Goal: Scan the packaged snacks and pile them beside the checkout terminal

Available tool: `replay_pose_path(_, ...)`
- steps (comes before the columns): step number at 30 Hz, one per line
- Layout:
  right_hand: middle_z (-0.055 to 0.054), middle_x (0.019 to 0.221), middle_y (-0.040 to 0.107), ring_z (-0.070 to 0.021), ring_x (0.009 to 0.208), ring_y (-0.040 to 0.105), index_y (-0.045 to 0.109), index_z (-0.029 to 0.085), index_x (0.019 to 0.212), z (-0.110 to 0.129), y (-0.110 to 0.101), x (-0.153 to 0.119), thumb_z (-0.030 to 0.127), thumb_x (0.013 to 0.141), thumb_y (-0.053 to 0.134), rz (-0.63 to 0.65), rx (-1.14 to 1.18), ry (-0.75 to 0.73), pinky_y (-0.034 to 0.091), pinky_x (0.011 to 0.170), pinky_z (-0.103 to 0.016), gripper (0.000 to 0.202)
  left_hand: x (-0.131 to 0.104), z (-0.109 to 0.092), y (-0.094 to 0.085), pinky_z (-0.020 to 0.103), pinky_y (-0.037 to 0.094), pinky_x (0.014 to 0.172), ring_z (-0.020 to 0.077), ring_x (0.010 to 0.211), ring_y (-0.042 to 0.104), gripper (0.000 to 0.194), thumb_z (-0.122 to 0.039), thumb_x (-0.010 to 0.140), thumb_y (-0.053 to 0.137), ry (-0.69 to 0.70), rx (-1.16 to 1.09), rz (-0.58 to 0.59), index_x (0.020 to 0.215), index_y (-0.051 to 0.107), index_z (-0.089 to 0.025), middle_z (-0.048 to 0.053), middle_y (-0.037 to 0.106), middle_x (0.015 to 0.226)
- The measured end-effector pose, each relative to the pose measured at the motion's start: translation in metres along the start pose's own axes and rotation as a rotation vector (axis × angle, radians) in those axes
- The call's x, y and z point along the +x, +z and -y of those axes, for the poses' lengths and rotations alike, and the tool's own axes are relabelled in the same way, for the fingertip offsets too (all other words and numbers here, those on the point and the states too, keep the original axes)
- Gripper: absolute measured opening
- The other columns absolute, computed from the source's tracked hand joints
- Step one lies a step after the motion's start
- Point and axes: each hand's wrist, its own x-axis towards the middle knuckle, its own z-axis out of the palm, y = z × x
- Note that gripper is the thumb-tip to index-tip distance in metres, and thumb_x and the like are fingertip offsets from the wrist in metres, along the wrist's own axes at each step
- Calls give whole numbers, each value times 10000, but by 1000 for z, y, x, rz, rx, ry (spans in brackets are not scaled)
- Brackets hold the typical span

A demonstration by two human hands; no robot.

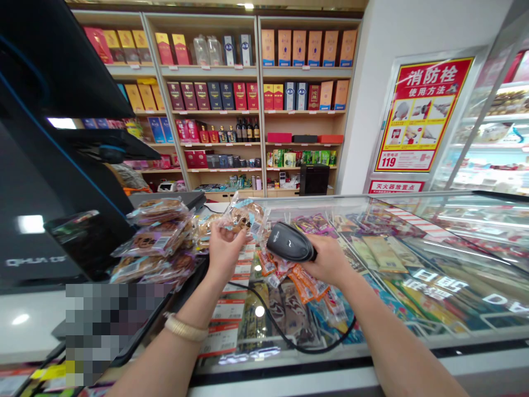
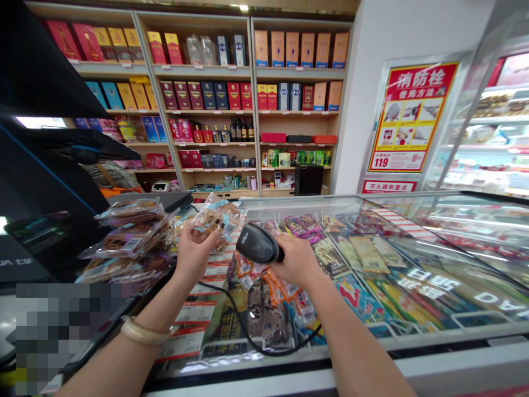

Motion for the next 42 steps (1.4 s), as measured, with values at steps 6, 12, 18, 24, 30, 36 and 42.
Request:
replay_pose_path(6, -56, 820, 723, -211, 765, 675, 650, 212, 844, 0, 0, 0, 247, 725, 594, 47, -14, 47, 466, 661, -262, 136, -3, 4, 1, 318, 585, 690, 147, 840, 629, 477, -277, 594, 786, 39, 19, 18, 863, 397, -215, -4, 575, 944)
replay_pose_path(12, -47, 828, 723, -204, 754, 674, 645, 219, 849, 0, 1, 1, 242, 716, 599, 60, -62, 51, 461, 654, -260, 142, -5, 5, 3, 305, 586, 676, 153, 838, 641, 484, -275, 598, 783, 30, 23, 30, 873, 388, -222, -5, 587, 935)
replay_pose_path(18, -43, 797, 713, -204, 733, 667, 629, 214, 819, 0, 0, 1, 226, 707, 589, 62, -88, 67, 449, 629, -255, 120, -8, 1, 5, 297, 589, 636, 152, 835, 637, 493, -286, 587, 782, 17, 8, 43, 870, 382, -229, -13, 579, 944)
replay_pose_path(24, -49, 775, 715, -203, 715, 664, 637, 212, 818, 2, -1, 2, 243, 714, 582, 45, -82, 74, 442, 619, -254, 121, -9, 1, 6, 293, 597, 619, 162, 849, 647, 504, -274, 572, 796, 10, -2, 38, 860, 385, -221, -8, 573, 947)
replay_pose_path(30, -63, 768, 717, -226, 698, 668, 653, 213, 825, -6, -3, 0, 297, 729, 586, -135, -99, 166, 448, 617, -279, 144, -14, -1, 10, 297, 598, 631, 155, 825, 666, 514, -287, 582, 803, -124, -57, 102, 882, 391, -223, -8, 624, 968)
replay_pose_path(36, -66, 698, 706, -238, 669, 673, 668, 211, 783, -18, -4, 0, 348, 741, 577, -334, -154, 279, 434, 590, -277, 170, -22, 5, 17, 266, 577, 609, 149, 777, 682, 548, -281, 546, 840, -333, -113, 155, 909, 434, -216, -7, 659, 900)
replay_pose_path(42, -70, 675, 698, -236, 658, 673, 668, 198, 772, -20, -3, -1, 349, 741, 563, -346, -193, 266, 421, 586, -270, 186, -24, 24, 18, 241, 534, 564, 128, 647, 652, 545, -358, 533, 850, -334, -26, 170, 853, 435, -209, -40, 642, 742)
